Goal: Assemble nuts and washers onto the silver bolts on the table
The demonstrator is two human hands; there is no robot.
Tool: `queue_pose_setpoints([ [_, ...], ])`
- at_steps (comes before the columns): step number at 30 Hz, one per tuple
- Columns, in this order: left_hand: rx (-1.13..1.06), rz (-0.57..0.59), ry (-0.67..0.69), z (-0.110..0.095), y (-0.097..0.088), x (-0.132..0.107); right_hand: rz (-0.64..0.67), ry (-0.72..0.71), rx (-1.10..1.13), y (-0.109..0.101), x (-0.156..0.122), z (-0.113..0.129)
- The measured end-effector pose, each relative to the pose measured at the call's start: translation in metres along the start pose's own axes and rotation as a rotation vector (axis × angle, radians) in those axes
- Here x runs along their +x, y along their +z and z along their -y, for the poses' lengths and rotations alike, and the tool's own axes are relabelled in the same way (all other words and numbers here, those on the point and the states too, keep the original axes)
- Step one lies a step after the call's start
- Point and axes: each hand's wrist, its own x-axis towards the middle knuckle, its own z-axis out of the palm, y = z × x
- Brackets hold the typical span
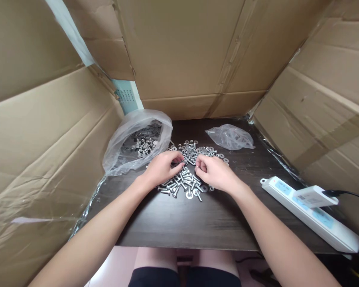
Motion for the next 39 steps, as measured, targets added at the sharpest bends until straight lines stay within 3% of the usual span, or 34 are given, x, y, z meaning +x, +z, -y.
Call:
queue_pose_setpoints([
  [4, -0.024, 0.005, 0.014, 0.001, 0.001, 0.0, -0.217, -0.071, 0.057, 0.016, 0.008, 0.0],
  [7, -0.028, 0.028, 0.038, 0.0, 0.002, -0.001, -0.279, -0.075, 0.127, 0.019, 0.01, -0.002],
  [22, -0.065, 0.04, 0.076, -0.001, 0.002, -0.002, -0.235, -0.174, 0.206, 0.018, 0.007, -0.003],
  [39, -0.078, 0.041, 0.092, 0.001, 0.001, -0.003, -0.266, -0.178, 0.251, 0.022, 0.008, -0.006],
])
